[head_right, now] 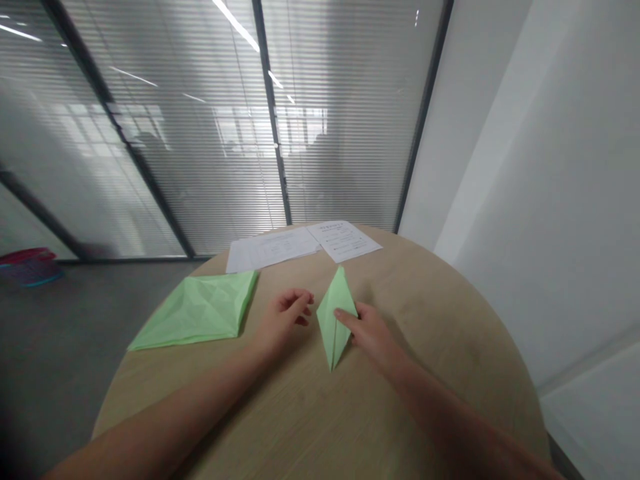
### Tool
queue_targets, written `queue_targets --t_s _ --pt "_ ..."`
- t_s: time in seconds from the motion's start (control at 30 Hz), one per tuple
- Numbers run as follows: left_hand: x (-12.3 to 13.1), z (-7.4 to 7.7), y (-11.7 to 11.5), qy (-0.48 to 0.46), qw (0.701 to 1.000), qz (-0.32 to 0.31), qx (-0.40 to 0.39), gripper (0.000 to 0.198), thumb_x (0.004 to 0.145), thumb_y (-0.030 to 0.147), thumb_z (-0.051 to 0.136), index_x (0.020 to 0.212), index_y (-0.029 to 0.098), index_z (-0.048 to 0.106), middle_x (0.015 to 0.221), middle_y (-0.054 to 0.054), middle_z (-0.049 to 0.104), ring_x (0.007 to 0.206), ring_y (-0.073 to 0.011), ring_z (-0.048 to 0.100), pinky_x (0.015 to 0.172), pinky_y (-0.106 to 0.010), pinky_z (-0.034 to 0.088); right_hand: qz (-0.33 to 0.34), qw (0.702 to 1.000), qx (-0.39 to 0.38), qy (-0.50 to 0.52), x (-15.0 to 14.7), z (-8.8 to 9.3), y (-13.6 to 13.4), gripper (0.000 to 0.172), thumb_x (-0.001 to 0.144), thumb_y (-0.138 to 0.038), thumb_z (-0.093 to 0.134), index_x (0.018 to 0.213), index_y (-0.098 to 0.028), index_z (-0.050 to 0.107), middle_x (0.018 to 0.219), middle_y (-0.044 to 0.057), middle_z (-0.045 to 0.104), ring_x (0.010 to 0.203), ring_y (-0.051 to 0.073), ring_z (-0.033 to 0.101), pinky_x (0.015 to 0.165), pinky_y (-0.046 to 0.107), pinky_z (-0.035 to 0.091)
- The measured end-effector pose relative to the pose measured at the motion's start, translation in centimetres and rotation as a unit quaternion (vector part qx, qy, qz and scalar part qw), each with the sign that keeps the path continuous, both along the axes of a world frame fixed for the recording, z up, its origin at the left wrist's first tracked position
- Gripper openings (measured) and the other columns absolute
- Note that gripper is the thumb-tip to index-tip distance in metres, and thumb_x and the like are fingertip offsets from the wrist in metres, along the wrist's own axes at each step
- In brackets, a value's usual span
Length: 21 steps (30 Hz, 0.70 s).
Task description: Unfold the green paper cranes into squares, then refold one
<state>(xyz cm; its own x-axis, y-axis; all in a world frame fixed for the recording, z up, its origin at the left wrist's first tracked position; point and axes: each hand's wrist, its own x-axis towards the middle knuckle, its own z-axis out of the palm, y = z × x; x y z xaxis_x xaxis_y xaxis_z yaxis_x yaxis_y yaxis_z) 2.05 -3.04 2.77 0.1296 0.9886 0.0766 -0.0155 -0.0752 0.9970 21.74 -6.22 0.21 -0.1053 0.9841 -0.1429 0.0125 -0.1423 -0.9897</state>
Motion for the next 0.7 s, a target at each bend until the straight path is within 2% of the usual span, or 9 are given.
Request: queue_targets --t_s 0.13,0.37,0.53,0.7 --pt "0.47 -0.21 -0.45 0.032 0.997 -0.067 0.003 0.034 0.076 0.049 0.076 0.083 0.016 0.071 0.072 -0.003 0.064 0.069 -0.0162 0.060 0.058 -0.026 0.051 -0.046 0.998 -0.006 0.034 -0.16 0.32 -0.03 0.055 0.074 -0.062 0.077 0.102 -0.016 0.068 0.088 0.008 0.068 0.068 0.015 0.057 0.055 0.024 0.037" --pt "0.47 -0.51 -0.43 0.043 0.995 -0.088 0.013 0.034 0.074 0.047 0.077 0.085 0.016 0.072 0.072 -0.003 0.063 0.066 -0.0150 0.058 0.059 -0.027 0.051 -0.043 0.999 0.014 0.025 -0.48 0.10 -0.12 0.052 0.072 -0.057 0.080 0.099 -0.015 0.068 0.082 0.006 0.066 0.061 0.012 0.052 0.052 0.022 0.034" --pt "0.43 -0.83 -0.64 0.103 0.990 -0.052 0.083 0.027 0.075 0.041 0.077 0.088 0.017 0.072 0.076 -0.002 0.062 0.070 -0.0153 0.058 0.061 -0.026 0.047 -0.036 0.998 0.045 -0.003 -0.66 -0.29 -0.19 0.046 0.075 -0.054 0.076 0.099 -0.015 0.071 0.089 0.008 0.071 0.072 0.017 0.061 0.062 0.025 0.045" --pt "0.40 -0.76 -0.76 0.161 0.978 -0.014 0.135 0.024 0.077 0.040 0.076 0.085 0.018 0.074 0.085 -0.006 0.067 0.080 -0.0186 0.060 0.066 -0.028 0.047 -0.034 0.995 0.080 -0.041 -0.59 -0.23 -0.28 0.041 0.079 -0.053 0.072 0.096 -0.016 0.074 0.089 0.008 0.074 0.076 0.020 0.066 0.066 0.028 0.049"
